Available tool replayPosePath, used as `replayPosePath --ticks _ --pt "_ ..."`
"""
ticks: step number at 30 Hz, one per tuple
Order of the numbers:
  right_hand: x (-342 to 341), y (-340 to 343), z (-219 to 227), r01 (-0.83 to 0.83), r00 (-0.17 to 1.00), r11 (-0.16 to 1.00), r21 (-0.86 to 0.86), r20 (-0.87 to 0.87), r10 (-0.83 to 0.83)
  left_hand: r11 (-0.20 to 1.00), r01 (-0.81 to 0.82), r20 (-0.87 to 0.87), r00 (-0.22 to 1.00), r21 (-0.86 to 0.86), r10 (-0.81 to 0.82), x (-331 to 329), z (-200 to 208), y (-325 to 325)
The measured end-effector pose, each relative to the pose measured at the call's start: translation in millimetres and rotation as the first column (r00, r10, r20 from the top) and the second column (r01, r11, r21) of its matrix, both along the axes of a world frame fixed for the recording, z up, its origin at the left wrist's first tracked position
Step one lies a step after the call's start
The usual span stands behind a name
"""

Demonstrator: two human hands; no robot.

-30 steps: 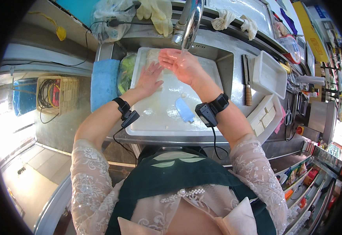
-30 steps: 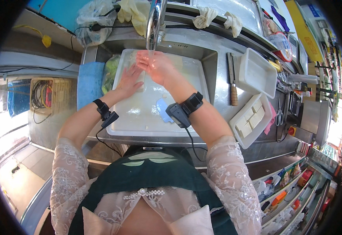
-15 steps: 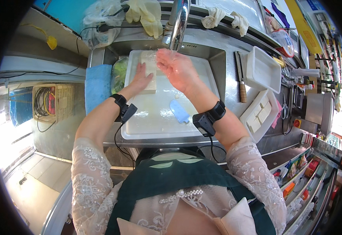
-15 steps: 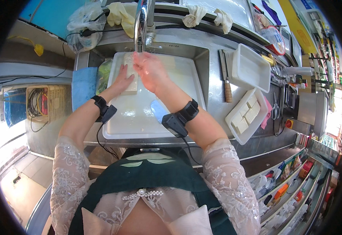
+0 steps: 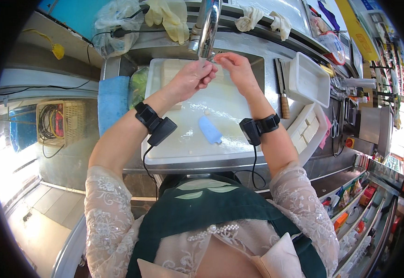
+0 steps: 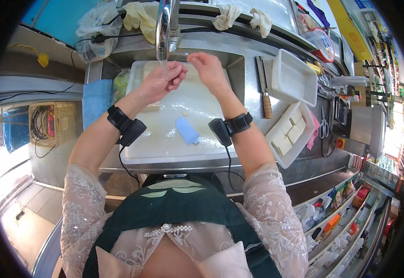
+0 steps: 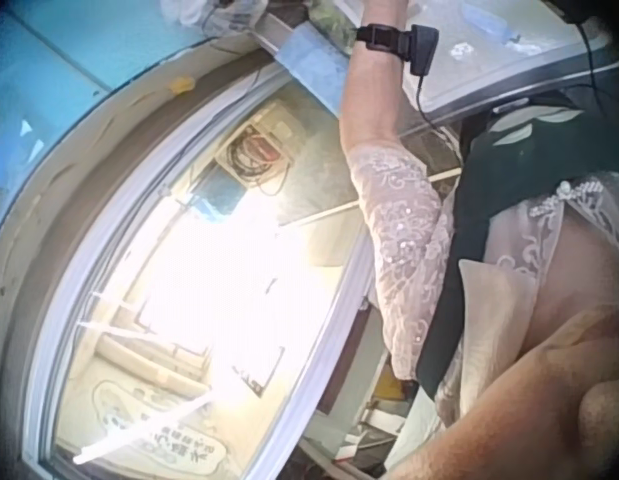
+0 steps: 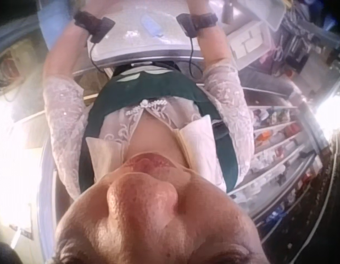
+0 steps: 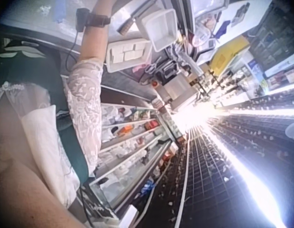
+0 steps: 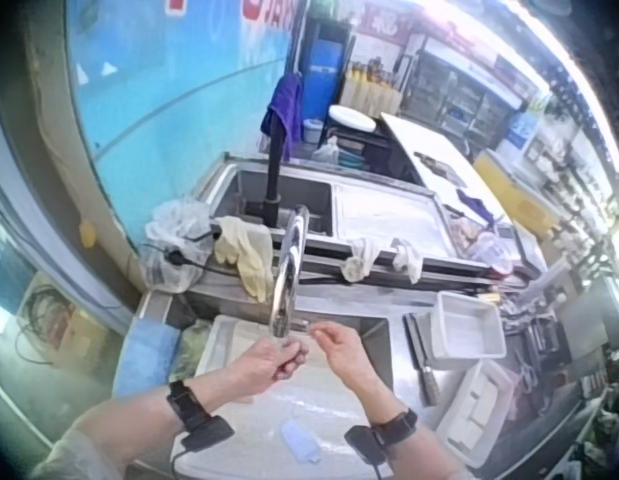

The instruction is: The person carries a tray of food items, retrieves another tray of large food blocks from a refrigerator, and then rinses and places the food blocks into separate containers in a sink.

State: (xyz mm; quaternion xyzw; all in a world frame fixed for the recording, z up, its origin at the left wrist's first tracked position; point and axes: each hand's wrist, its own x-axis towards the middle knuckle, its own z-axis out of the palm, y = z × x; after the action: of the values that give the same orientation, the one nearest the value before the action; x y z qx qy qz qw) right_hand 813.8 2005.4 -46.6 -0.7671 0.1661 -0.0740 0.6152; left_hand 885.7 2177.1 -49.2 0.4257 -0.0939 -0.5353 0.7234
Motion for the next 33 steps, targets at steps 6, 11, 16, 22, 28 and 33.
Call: replayPosePath --ticks 6,11,16,22,28,33 --pt "13.2 19.4 -9.7 -0.267 0.964 0.931 -0.249 -0.078 0.255 0.977 0.114 0.138 0.981 0.18 -0.14 2.4 10.9 18.6" --pt "21.7 8.7 -8.6 -0.229 0.969 0.848 -0.478 -0.031 0.244 0.979 0.034 0.246 0.966 0.2 -0.084 -1.9 22.4 33.3" --pt "23.7 18.0 -14.4 -0.358 0.933 0.889 -0.284 -0.073 0.352 0.988 0.119 0.25 0.958 0.102 -0.142 -1.2 20.3 26.6" --pt "40.4 11.1 6.4 -0.246 0.969 0.893 -0.377 -0.085 0.231 0.964 -0.037 0.532 0.839 0.265 -0.114 0.2 9.9 52.1" --pt "45.7 -11.4 -15.1 -0.222 0.969 0.915 -0.336 0.026 0.245 0.863 -0.212 0.877 0.263 0.459 -0.402 -17.5 -13.2 114.3" --pt "-5.1 -1.0 18.3 -0.381 0.925 0.887 0.261 0.101 0.367 0.788 -0.23 0.818 0.237 0.572 -0.524 -54.3 -12.4 152.4"
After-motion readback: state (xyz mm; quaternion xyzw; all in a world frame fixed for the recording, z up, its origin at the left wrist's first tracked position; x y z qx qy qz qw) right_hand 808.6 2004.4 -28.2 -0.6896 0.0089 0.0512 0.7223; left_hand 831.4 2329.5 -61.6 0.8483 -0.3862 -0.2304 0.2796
